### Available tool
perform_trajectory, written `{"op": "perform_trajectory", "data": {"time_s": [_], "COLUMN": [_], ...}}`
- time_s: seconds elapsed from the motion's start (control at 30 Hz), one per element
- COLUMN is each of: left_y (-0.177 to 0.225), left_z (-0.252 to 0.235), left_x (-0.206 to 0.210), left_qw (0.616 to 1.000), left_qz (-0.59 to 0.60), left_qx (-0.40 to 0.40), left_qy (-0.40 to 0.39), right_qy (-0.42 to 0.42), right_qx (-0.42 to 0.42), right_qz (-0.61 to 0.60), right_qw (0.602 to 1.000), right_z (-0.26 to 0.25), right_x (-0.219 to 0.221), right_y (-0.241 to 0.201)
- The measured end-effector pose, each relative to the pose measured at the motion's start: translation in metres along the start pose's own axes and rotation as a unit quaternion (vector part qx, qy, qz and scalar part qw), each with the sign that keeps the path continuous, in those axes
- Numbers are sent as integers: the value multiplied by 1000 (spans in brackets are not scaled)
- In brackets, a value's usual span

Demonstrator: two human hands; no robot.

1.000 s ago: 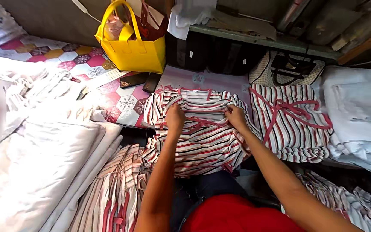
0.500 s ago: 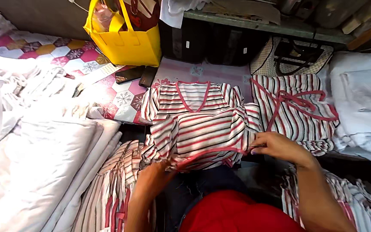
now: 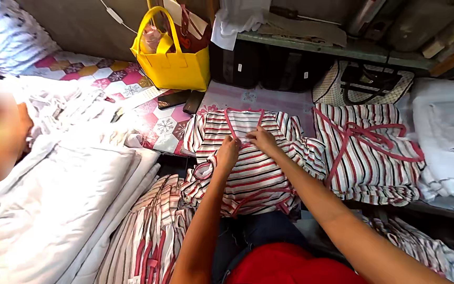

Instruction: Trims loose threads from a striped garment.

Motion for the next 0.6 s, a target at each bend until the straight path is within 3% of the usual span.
{"op": "perform_trajectory", "data": {"time_s": [0.17,0.27,0.33,0.4,0.5,0.53,0.6], "left_y": [2,8,7,4,-1,3,16], "left_z": [35,46,60,79,100,103,100], "left_x": [-23,-13,-12,-26,-31,-32,-42], "left_qw": [997,999,998,998,999,998,997], "left_qz": [11,-34,-55,-47,-30,-26,5], "left_qx": [-37,-26,-19,22,30,36,77], "left_qy": [71,-21,-32,44,-24,-40,23], "right_qy": [1,12,-40,-121,-200,-199,-135], "right_qx": [30,22,16,31,56,61,66], "right_qz": [-31,-51,-17,26,65,61,28], "right_qw": [999,998,999,992,976,976,988], "right_z": [2,18,42,73,104,105,89], "right_x": [3,-7,-14,-23,-45,-55,-77], "right_y": [18,17,15,20,26,26,20]}}
Point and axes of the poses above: each hand's wrist, its own z-axis away from the middle knuckle, its own x-axis out of the palm, y = z × x, the point moved 8 cm from there along -z, towards the middle knuckle
